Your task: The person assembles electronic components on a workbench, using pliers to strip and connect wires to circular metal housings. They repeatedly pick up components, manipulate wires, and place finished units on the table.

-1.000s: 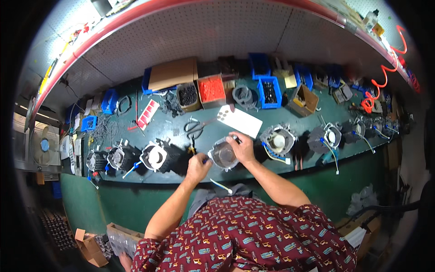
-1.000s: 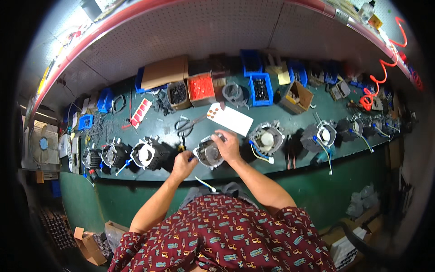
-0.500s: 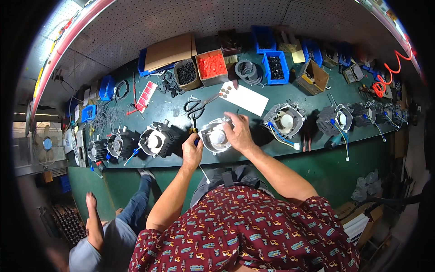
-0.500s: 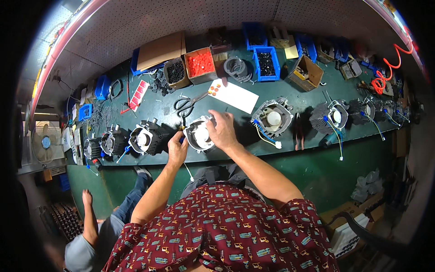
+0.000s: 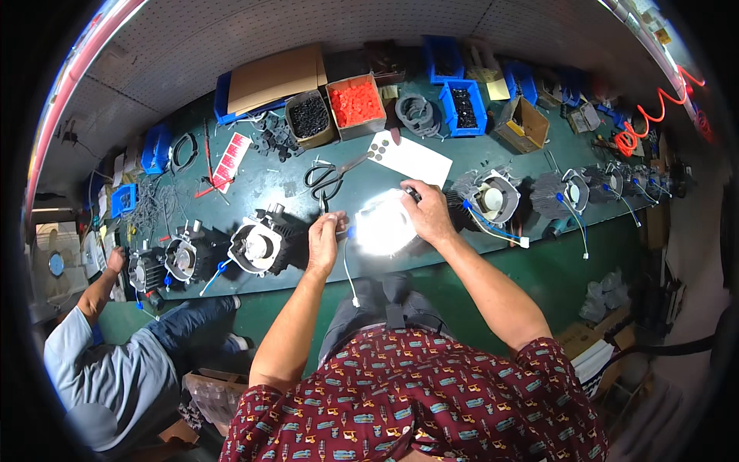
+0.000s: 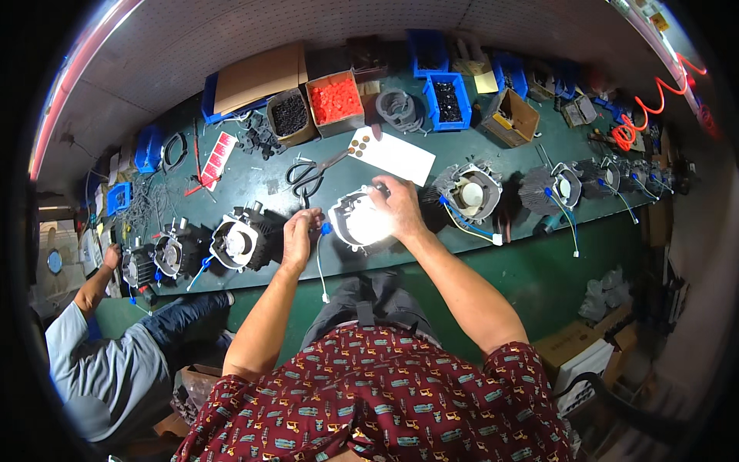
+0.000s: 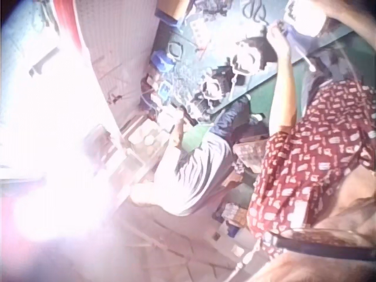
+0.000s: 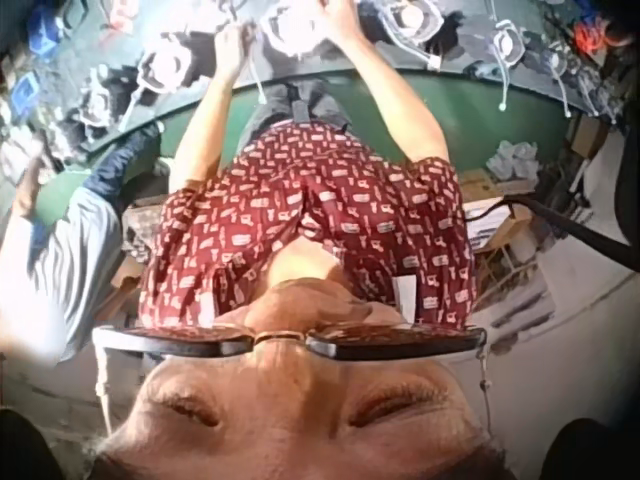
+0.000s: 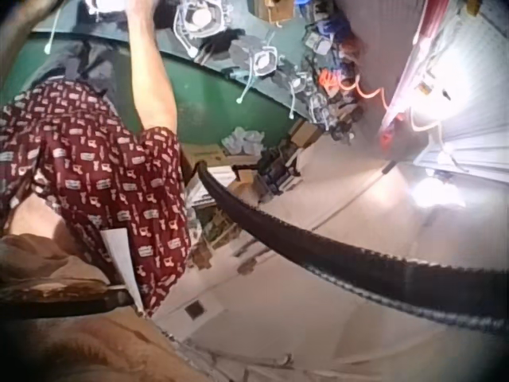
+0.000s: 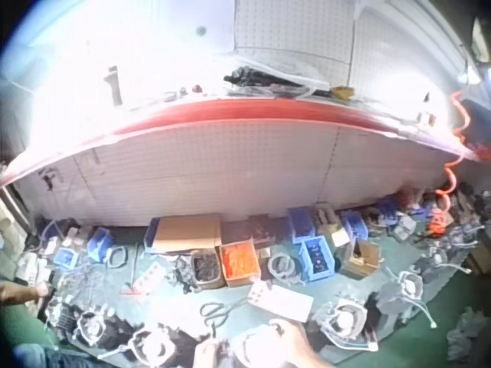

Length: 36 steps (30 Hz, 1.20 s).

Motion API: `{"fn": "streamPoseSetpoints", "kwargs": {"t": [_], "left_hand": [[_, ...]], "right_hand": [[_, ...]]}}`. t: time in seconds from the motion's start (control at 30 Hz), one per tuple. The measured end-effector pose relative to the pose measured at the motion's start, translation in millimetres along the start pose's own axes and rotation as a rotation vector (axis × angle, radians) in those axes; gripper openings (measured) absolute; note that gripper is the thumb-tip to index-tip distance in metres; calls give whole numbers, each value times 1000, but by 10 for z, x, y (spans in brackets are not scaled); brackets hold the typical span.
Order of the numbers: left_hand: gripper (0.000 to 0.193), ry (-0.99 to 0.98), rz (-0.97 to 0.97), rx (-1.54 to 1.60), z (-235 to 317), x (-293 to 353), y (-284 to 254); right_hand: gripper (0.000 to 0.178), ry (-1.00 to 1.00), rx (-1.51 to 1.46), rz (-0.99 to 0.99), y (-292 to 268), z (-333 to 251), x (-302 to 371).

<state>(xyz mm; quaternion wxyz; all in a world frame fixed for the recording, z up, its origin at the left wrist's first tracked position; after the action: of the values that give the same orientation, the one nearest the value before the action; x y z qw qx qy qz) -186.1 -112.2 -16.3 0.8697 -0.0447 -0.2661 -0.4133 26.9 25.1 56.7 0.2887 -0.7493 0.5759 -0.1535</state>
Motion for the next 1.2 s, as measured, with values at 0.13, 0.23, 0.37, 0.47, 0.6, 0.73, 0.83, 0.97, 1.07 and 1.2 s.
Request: {"fn": "streamPoseSetpoints", "kwargs": {"t": [0.13, 0.23, 0.37, 0.47, 0.6, 0.73, 0.83, 0.97, 1.07, 1.2], "left_hand": [[24, 355, 88, -782, -321, -380, -110], [33, 446, 150, -1043, 41, -459, 228], [28, 517, 295, -1209, -98, -990, 158], [38, 363, 500, -1175, -120, -947, 223], [52, 150, 496, -1154, -381, -686, 155], [44, 353, 539, -1231, -793, -411, -87], [38, 428, 530, -1316, -923, -384, -169], [40, 129, 378, -986, -862, -325, -162], [41, 93, 416, -700, -722, -151, -159], [31, -357, 292, -152, -488, 209, -362]], "right_hand": [[30, 1, 36, 24, -26, -38, 42], [27, 24, 38, 69, 58, -3, 95], [28, -14, 54, 65, 137, -120, 79], [27, 19, 57, 93, 88, -79, 100], [29, 61, 86, 111, 85, -38, 84], [33, 56, 124, 83, 118, -31, 19], [33, 43, 126, 37, 177, -75, -52], [32, 61, 144, -23, 213, -134, -137], [33, 47, 145, -67, 253, -173, -167], [35, 18, 142, -93, 271, -159, -174]]}}
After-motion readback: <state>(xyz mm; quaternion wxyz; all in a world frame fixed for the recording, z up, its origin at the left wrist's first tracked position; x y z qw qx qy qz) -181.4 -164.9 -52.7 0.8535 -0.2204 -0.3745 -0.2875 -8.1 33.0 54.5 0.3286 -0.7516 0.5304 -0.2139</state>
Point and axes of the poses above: each hand's wrist, its own x-axis away from the middle knuckle, its own y-axis out of the palm, z = x × y, the point moved 1 cm from there along -x, towards the middle knuckle, and after that the axes turned 8 degrees about z, right-handed, at the moved point
